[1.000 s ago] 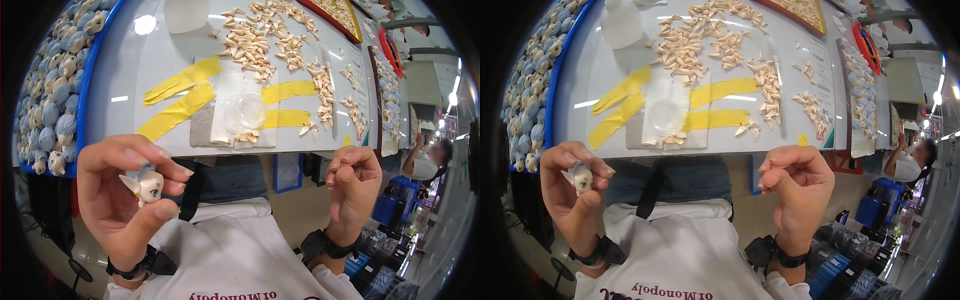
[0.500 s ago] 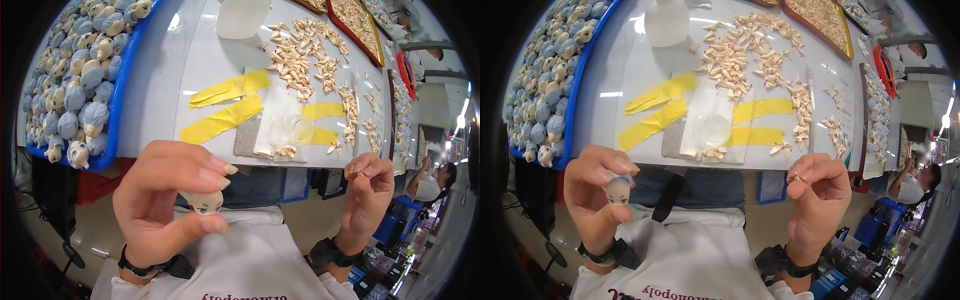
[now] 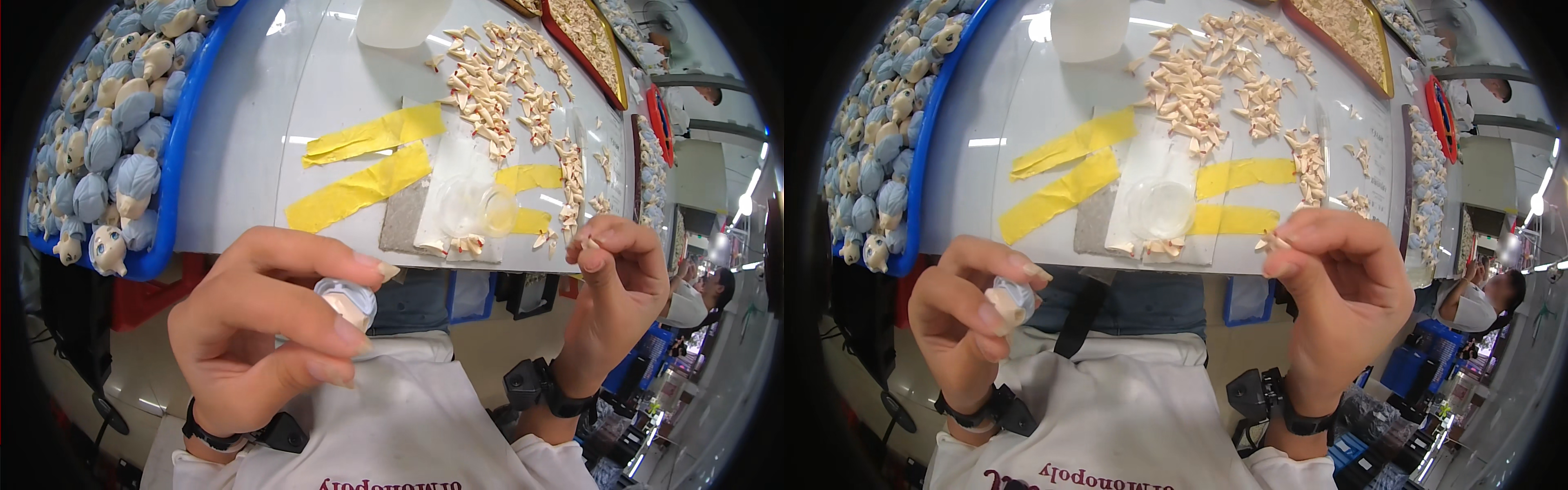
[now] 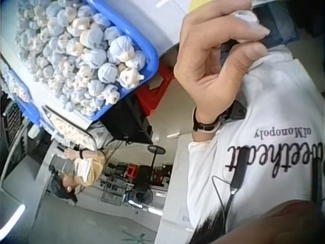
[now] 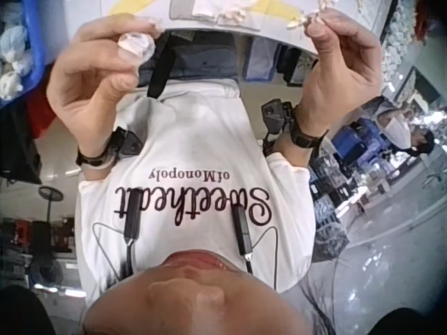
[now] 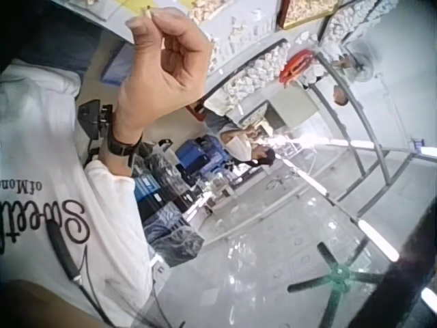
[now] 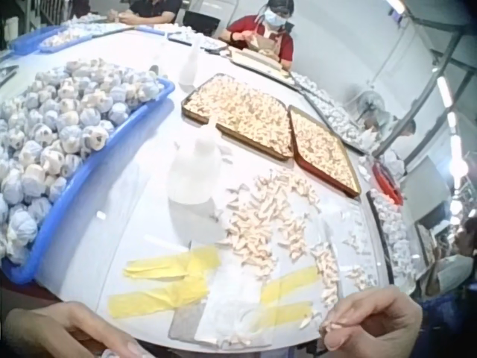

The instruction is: The person assembles small doll heads by attaching tiny beige components to the face of a blue-wrapped head. They repeatedly pick up a component from the table, apply it to the doll head, and place the finished head into a blue tray.

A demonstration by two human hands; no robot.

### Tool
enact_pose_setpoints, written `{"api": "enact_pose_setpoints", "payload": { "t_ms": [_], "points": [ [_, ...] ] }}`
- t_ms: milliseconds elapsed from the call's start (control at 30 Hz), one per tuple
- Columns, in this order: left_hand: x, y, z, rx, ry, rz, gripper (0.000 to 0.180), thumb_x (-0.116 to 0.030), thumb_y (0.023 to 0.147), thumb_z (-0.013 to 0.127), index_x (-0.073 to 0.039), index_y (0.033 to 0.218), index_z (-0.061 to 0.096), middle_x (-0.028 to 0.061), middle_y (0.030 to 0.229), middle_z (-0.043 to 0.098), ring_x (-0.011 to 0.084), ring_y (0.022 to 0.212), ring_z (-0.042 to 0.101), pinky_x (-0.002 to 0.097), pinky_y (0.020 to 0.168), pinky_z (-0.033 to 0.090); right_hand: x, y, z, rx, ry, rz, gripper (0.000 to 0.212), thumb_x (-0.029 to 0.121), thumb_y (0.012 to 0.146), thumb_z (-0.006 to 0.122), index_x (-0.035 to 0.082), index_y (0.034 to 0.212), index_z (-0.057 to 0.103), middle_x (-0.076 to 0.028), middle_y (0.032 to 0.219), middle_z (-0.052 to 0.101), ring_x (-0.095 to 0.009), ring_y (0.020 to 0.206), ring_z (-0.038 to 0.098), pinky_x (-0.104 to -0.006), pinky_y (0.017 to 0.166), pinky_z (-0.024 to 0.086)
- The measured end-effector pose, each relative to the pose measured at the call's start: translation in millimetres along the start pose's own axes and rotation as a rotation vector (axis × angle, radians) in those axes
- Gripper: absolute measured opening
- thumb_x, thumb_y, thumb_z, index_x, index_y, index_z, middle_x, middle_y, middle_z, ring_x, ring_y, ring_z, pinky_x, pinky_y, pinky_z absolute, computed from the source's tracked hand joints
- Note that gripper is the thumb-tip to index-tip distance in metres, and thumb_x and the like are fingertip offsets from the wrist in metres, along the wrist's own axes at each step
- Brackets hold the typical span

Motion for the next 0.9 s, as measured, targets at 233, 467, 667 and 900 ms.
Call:
{"api": "enact_pose_setpoints", "payload": {
  "t_ms": [233, 467, 667, 900],
  "points": [
    [-4, 0, 8, -0.054, -0.101, -0.095, 0.041, -0.014, 0.065, 0.078, -0.005, 0.092, 0.049, 0.0163, 0.107, 0.043, 0.0225, 0.080, 0.059, 0.0294, 0.067, 0.051, 2, 11, 19, 0.195, -0.378, -0.327, 0.016, -0.002, 0.071, 0.067, -0.003, 0.084, 0.057, -0.011, 0.080, 0.058, -0.016, 0.078, 0.054, -0.0255, 0.071, 0.043],
    [-2, 3, 6, 0.042, 0.050, 0.057, 0.038, -0.016, 0.067, 0.076, -0.002, 0.093, 0.051, 0.0146, 0.097, 0.047, 0.0203, 0.076, 0.058, 0.0279, 0.061, 0.052, 9, 11, 38, 0.180, -0.702, -0.590, 0.020, -0.010, 0.057, 0.066, 0.001, 0.072, 0.062, -0.006, 0.073, 0.059, -0.017, 0.071, 0.052, -0.0253, 0.064, 0.039],
    [-1, 8, 10, -0.008, 0.036, 0.020, 0.042, -0.024, 0.069, 0.075, -0.001, 0.095, 0.051, 0.0140, 0.092, 0.050, 0.0205, 0.073, 0.058, 0.0264, 0.059, 0.049, 10, 12, 42, 0.185, -0.710, -0.611, 0.019, -0.010, 0.057, 0.066, 0.002, 0.071, 0.062, -0.006, 0.074, 0.058, -0.016, 0.071, 0.051, -0.0252, 0.063, 0.039],
    [-4, 5, 34, -0.304, -0.257, -0.229, 0.054, -0.033, 0.065, 0.076, -0.001, 0.098, 0.048, 0.0132, 0.090, 0.052, 0.0211, 0.072, 0.059, 0.0266, 0.059, 0.049, 18, -5, 37, 0.237, -0.194, -0.309, 0.013, 0.000, 0.069, 0.067, 0.001, 0.079, 0.057, -0.011, 0.082, 0.052, -0.013, 0.071, 0.048, -0.0213, 0.064, 0.039]
  ]
}}
Point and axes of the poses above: each hand's wrist, its own y-axis towards the middle knuckle, its own z-axis out of the palm, x = y × z, the point moved 2 cm from there along y, towards the middle knuckle
